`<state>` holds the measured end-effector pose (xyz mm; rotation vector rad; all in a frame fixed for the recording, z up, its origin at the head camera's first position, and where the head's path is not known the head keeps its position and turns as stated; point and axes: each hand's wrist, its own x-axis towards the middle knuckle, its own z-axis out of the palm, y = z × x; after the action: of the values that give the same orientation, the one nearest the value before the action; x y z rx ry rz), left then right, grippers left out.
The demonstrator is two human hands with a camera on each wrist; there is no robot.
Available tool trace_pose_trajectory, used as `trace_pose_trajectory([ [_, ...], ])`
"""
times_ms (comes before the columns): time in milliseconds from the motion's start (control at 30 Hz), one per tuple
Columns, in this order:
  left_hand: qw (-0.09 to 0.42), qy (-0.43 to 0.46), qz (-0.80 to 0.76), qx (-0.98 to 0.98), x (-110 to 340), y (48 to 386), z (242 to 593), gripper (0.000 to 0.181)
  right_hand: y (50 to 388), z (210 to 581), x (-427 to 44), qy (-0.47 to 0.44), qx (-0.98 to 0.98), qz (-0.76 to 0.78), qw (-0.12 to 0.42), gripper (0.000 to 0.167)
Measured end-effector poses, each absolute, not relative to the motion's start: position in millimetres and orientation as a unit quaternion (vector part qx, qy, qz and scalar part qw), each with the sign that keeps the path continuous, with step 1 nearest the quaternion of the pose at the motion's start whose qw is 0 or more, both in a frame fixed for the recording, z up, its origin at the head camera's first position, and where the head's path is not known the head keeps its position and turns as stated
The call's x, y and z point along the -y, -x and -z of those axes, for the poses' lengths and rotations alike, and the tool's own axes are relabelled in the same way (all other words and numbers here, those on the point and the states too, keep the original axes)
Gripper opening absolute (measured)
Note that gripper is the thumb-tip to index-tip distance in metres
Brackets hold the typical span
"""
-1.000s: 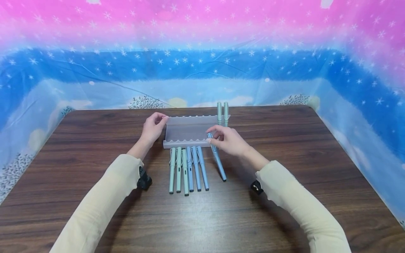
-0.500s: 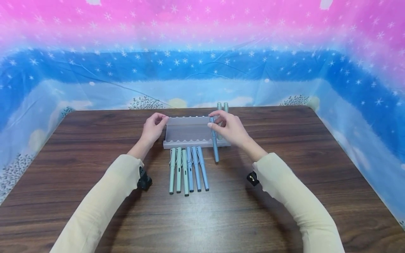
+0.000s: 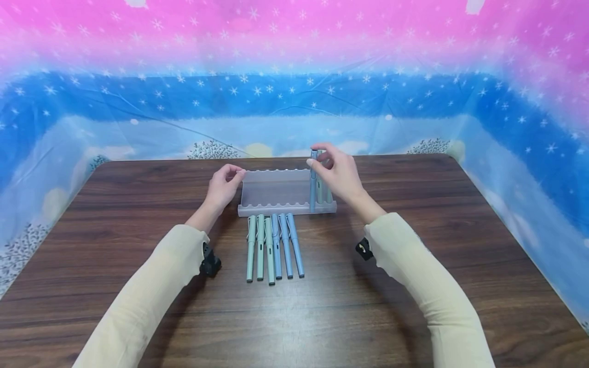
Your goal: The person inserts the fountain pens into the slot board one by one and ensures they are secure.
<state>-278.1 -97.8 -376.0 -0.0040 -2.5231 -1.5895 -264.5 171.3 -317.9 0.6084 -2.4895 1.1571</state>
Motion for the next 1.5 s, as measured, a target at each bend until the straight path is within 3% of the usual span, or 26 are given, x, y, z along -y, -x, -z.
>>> trace_pose_trajectory([
  [433, 0.078, -0.003, 0.531, 0.844, 97.9, 280.4, 377.5, 0.024, 269.0, 323.2, -170.2, -0.234, 0.848, -0.410, 0.239, 0.032],
  [1500, 0.080, -0.005, 0.532, 0.843, 98.3, 279.8, 377.0, 0.025, 276.3, 333.4, -170.7, -0.257, 0.877, -0.370, 0.168, 0.031],
])
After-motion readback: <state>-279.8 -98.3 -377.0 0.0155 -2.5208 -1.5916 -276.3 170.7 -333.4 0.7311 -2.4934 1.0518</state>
